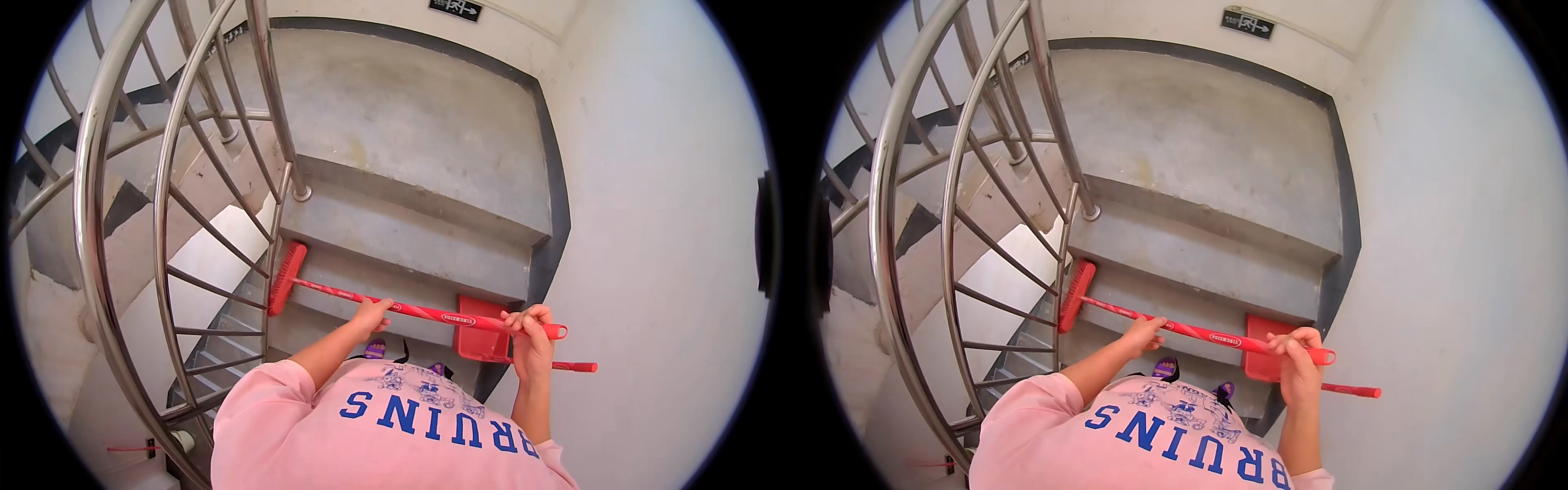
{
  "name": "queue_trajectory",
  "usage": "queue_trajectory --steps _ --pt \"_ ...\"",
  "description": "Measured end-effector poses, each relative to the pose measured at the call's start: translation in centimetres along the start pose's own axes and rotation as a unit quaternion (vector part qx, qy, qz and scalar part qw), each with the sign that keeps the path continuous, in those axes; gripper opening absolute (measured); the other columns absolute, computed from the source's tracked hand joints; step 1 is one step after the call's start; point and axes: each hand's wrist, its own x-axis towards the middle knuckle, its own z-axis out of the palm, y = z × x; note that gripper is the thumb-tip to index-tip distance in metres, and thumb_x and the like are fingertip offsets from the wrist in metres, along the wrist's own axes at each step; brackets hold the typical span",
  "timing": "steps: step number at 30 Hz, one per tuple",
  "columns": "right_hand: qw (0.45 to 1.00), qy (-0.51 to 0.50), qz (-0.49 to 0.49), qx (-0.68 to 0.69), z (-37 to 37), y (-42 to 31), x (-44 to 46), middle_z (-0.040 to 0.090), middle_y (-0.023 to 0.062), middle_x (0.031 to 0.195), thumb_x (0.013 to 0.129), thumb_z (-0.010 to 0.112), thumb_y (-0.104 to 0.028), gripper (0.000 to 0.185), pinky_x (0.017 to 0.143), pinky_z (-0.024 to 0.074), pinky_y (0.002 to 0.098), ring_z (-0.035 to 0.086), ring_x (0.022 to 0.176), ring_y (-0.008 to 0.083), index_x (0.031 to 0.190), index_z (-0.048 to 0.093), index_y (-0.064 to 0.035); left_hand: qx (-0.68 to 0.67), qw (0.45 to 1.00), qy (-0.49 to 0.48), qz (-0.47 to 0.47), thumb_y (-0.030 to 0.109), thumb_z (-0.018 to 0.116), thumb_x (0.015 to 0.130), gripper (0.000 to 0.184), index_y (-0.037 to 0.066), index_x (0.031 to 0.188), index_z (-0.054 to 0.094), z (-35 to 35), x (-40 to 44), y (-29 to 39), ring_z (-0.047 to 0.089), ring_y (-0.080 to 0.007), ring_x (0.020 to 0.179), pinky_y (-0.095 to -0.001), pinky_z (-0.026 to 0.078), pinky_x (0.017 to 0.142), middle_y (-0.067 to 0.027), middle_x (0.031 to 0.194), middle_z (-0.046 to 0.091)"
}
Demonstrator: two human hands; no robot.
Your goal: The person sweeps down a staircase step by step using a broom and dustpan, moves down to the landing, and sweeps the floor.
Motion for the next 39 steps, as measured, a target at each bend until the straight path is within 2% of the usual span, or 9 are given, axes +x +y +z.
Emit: queue_trajectory --steps 5,10,19,22,25,27,31,34,39 --pt "0.998 0.058 -0.010 -0.021 -0.6 -1.5 -1.8 0.052 0.0055 0.072 0.086 0.051 -0.007 0.007 0.092 0.0411 0.0427 0.055 0.078 0.0193 0.092 0.047 -0.0065 0.243 0.957 -0.158 0.034 0.035 0.058 0.080 0.062 -0.004 0.126 0.042 0.2 0.1 0.5 0.061 -0.0178 0.078 -0.0292 0.047 0.059 -0.0149 0.113 0.056" --pt "0.994 0.110 -0.013 -0.015 -1.0 -3.0 -3.4 0.052 0.0051 0.070 0.085 0.051 -0.005 0.010 0.091 0.0423 0.0440 0.056 0.075 0.0197 0.095 0.048 -0.0061 0.305 0.935 -0.165 0.070 0.027 0.061 0.076 0.077 -0.014 0.132 0.029 2.0 -0.6 0.0 0.059 -0.0148 0.073 -0.0280 0.047 0.058 -0.0146 0.101 0.058" --pt "0.981 0.169 -0.081 -0.051 -2.3 -6.9 -6.9 0.056 0.0068 0.070 0.084 0.052 -0.003 0.013 0.082 0.0485 0.0426 0.059 0.071 0.0201 0.096 0.049 -0.0036 0.416 0.864 -0.250 0.137 0.042 0.061 0.072 0.076 -0.010 0.124 0.044 5.7 -2.5 -0.1 0.063 -0.0229 0.075 -0.0320 0.048 0.071 -0.0160 0.082 0.064" --pt "0.971 0.180 -0.115 -0.106 -1.9 -9.0 -7.7 0.056 0.0073 0.067 0.084 0.052 -0.004 0.013 0.078 0.0496 0.0420 0.059 0.066 0.0197 0.096 0.049 -0.0032 0.454 0.820 -0.256 0.238 0.046 0.062 0.072 0.071 -0.005 0.120 0.048 7.5 -4.2 -0.1 0.064 -0.0276 0.078 -0.0350 0.049 0.072 -0.0176 0.079 0.065" --pt "0.961 0.188 -0.150 -0.135 -1.1 -10.8 -8.3 0.056 0.0076 0.066 0.085 0.052 -0.005 0.013 0.074 0.0507 0.0381 0.058 0.061 0.0182 0.097 0.049 -0.0022 0.636 0.667 -0.231 0.311 0.043 0.064 0.074 0.056 0.001 0.111 0.056 10.1 -8.6 3.0 0.064 -0.0312 0.078 -0.0381 0.049 0.069 -0.0179 0.093 0.064" --pt "0.955 0.200 -0.171 -0.140 -0.5 -11.9 -7.9 0.056 0.0070 0.065 0.086 0.054 -0.006 0.014 0.073 0.0510 0.0354 0.058 0.060 0.0174 0.098 0.049 -0.0018 0.641 0.639 -0.203 0.374 0.040 0.063 0.075 0.046 0.006 0.105 0.060 11.6 -8.9 3.2 0.062 -0.0340 0.077 -0.0410 0.049 0.069 -0.0150 0.092 0.063" --pt "0.950 0.139 -0.188 -0.206 -0.9 -12.3 -7.1 0.058 0.0071 0.095 0.086 0.062 -0.014 0.032 0.072 0.0485 0.0281 0.057 0.083 0.0125 0.113 0.049 -0.0021 0.604 0.598 -0.154 0.503 0.034 0.059 0.078 0.029 0.009 0.094 0.061 13.4 -9.8 5.0 0.061 -0.0338 0.080 -0.0438 0.049 0.067 -0.0148 0.090 0.058" --pt "0.935 0.187 -0.189 -0.236 -3.4 -12.8 -8.0 0.053 0.0078 0.106 0.085 0.064 -0.018 0.042 0.070 0.0474 0.0270 0.053 0.088 0.0111 0.119 0.046 -0.0021 0.567 0.637 -0.100 0.512 0.028 0.057 0.079 0.027 0.009 0.098 0.059 13.6 -8.2 6.5 0.059 -0.0348 0.080 -0.0445 0.048 0.067 -0.0129 0.091 0.055" --pt "0.813 0.504 -0.130 -0.261 -14.1 -9.5 -11.8 0.049 0.0100 0.116 0.081 0.067 -0.026 0.059 0.072 0.0467 0.0288 0.055 0.088 0.0146 0.128 0.039 -0.0029 0.430 0.743 -0.067 0.509 0.021 0.059 0.083 0.031 0.003 0.108 0.052 8.7 -3.5 9.6 0.060 -0.0250 0.074 -0.0376 0.047 0.067 -0.0117 0.089 0.060"
